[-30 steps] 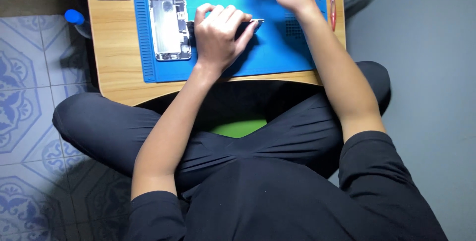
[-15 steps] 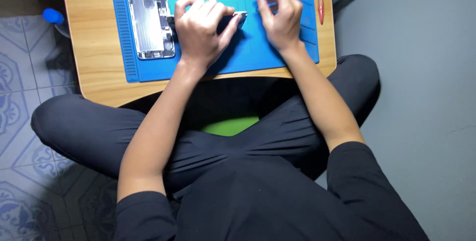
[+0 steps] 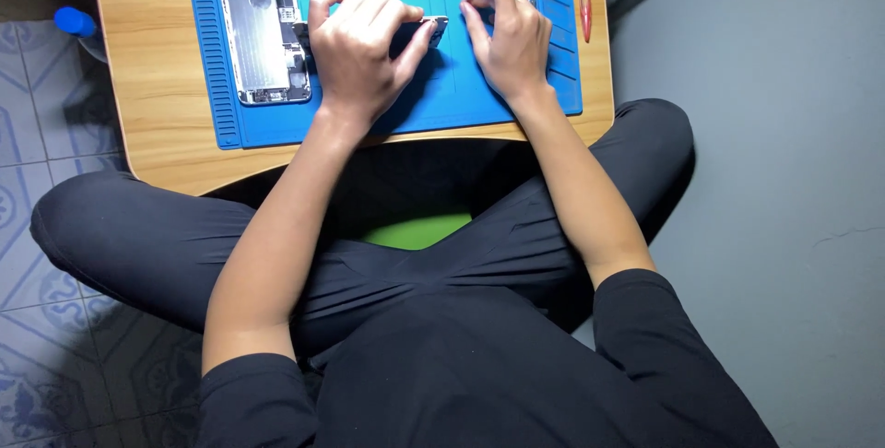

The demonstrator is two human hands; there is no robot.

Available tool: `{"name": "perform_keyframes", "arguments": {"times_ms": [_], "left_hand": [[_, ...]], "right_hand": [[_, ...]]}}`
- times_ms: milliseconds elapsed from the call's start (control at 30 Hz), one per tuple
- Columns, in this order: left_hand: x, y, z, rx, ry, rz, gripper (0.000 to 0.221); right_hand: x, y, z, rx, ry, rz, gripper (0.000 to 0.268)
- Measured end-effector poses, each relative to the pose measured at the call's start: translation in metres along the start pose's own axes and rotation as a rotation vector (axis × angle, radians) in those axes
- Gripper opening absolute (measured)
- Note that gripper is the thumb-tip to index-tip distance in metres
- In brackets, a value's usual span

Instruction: Repairing a smartphone by manipulating internal components and screws using precision tools on an anti-static mat.

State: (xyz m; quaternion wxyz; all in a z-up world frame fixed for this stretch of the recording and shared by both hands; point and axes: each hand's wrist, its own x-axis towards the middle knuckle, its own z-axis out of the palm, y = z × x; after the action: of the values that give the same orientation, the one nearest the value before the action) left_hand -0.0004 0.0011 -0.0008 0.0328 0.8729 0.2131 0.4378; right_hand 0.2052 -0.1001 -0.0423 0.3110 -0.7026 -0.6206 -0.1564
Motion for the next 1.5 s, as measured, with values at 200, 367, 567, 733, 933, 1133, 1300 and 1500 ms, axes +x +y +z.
{"name": "perform_keyframes", "arguments": {"times_ms": [200, 367, 567, 733, 933, 1133, 1300, 1500], "left_hand": [[0.000, 0.000, 0.000, 0.000, 0.003, -0.005, 0.016], [0.001, 0.002, -0.002, -0.009, -0.005, -0.017, 0.016], [0.000, 0.002, -0.002, 0.002, -0.019, -0.019, 0.015], [0.002, 0.003, -0.004, -0.019, -0.015, -0.018, 0.014], [0.003, 0.003, -0.005, -0.031, -0.018, -0.022, 0.013], [0.002, 0.003, -0.004, -0.035, -0.007, -0.018, 0.013], [0.003, 0.003, -0.005, -0.058, -0.003, -0.019, 0.012], [0.002, 0.003, -0.004, -0.049, -0.002, -0.016, 0.012]], "right_hand": [[0.006, -0.007, -0.005, 0.095, 0.033, -0.004, 0.071], [0.008, -0.025, -0.018, 0.666, 0.099, 0.158, 0.070], [0.008, -0.042, -0.027, 0.833, 0.105, 0.125, 0.074], [0.010, -0.050, -0.029, 0.836, 0.110, 0.102, 0.072], [0.015, -0.051, -0.031, 0.725, 0.088, 0.034, 0.066], [0.016, -0.048, -0.028, 0.692, 0.095, 0.023, 0.067], [0.016, -0.047, -0.028, 0.676, 0.092, 0.007, 0.068], [0.016, -0.046, -0.028, 0.689, 0.089, 0.003, 0.068]]}}
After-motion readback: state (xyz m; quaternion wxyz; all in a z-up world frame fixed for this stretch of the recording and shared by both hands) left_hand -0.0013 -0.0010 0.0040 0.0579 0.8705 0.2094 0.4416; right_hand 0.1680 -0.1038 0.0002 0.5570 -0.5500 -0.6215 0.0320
